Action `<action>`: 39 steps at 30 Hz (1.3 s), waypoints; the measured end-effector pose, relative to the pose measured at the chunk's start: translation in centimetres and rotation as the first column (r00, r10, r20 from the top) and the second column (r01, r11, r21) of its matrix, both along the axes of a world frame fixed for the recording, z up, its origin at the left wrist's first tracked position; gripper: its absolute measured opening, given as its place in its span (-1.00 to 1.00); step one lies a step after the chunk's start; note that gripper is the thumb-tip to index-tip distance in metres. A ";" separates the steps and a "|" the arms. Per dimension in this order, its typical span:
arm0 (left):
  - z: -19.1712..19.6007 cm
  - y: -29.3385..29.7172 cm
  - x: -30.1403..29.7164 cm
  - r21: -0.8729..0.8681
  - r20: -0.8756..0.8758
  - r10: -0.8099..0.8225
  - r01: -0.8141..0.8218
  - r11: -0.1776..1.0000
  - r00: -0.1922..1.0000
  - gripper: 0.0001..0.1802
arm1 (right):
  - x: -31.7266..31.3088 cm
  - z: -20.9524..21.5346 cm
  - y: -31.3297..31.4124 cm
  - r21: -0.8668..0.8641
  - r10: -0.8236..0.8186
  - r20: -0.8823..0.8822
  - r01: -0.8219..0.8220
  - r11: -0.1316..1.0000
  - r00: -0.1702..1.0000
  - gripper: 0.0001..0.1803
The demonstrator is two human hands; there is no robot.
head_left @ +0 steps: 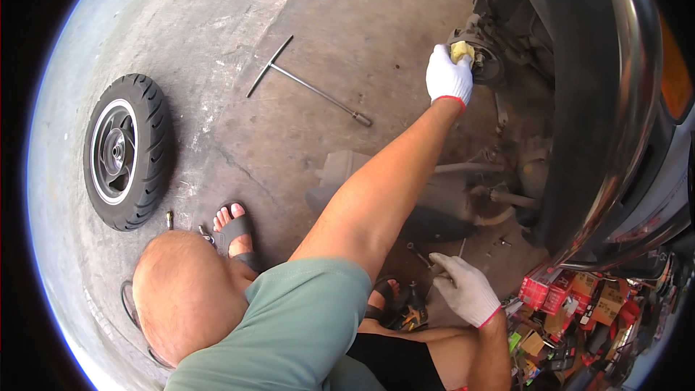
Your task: The person cleans the rear wheel hub of a scooter using a brush and a cloth. They then retrieve a new brake drum from a box and install it onto the hub. Finally, they mount the rear tire onto the scooter's axle.
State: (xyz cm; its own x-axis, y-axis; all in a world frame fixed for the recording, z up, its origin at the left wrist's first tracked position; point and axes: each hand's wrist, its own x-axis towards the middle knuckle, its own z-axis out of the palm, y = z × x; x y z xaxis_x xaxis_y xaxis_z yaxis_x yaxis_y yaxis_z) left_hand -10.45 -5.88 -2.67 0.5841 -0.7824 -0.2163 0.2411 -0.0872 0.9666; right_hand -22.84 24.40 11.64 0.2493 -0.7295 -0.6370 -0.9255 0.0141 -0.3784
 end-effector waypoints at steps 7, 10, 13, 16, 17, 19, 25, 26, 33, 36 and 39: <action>-0.2 -1.5 -0.2 0.193 -0.159 0.039 -0.008 0.981 0.987 -0.58 | -0.3 -0.2 -0.1 -0.033 -0.009 0.014 0.010 0.999 1.000 -0.54; -1.4 -2.4 0.2 0.212 -0.207 0.010 0.034 0.977 0.978 -0.54 | -0.1 -0.2 -0.2 -0.008 -0.017 0.019 0.017 1.000 1.000 -0.53; -1.3 -2.5 0.1 0.281 -0.277 0.014 0.067 0.957 0.961 -0.59 | 0.3 0.1 -0.3 0.026 -0.038 0.012 0.038 0.999 0.999 -0.54; -0.4 -2.1 0.0 0.292 -0.263 0.072 0.009 0.956 0.962 -0.61 | -0.1 -0.3 -0.4 0.009 -0.026 0.017 0.026 1.000 1.000 -0.53; -0.2 -1.9 -0.1 0.230 -0.266 0.101 -0.038 0.972 0.959 -0.60 | -0.1 -0.1 -0.5 0.018 -0.045 0.014 0.045 0.999 0.999 -0.53; 0.0 -1.6 -0.2 0.103 -0.266 0.158 -0.135 0.985 0.951 -0.57 | 0.1 0.0 -0.5 0.037 -0.083 0.020 0.082 0.996 0.996 -0.53; 2.3 -0.9 -0.8 0.013 -0.375 0.145 -0.152 0.988 0.915 -0.53 | -0.6 -0.4 -0.3 -0.004 -0.045 0.015 0.045 0.999 0.999 -0.51; 3.0 -0.9 -0.9 0.016 -0.342 0.126 -0.128 0.992 0.931 -0.53 | -0.7 -0.4 -0.3 -0.008 -0.042 0.013 0.042 0.999 0.999 -0.51; 3.2 -2.0 0.6 0.215 -0.269 0.073 -0.014 0.977 0.960 -0.49 | -0.6 -0.1 -0.3 0.028 -0.097 0.020 0.097 0.995 0.995 -0.52; 2.8 -0.7 0.1 0.133 -0.222 0.148 -0.121 0.984 0.964 -0.56 | -0.6 0.0 -0.3 0.041 -0.120 0.010 0.120 0.992 0.993 -0.52; 1.6 -0.3 0.0 -0.005 -0.214 0.146 -0.151 0.989 0.966 -0.68 | -0.7 -0.1 -0.3 0.038 -0.119 0.019 0.118 0.992 0.993 -0.53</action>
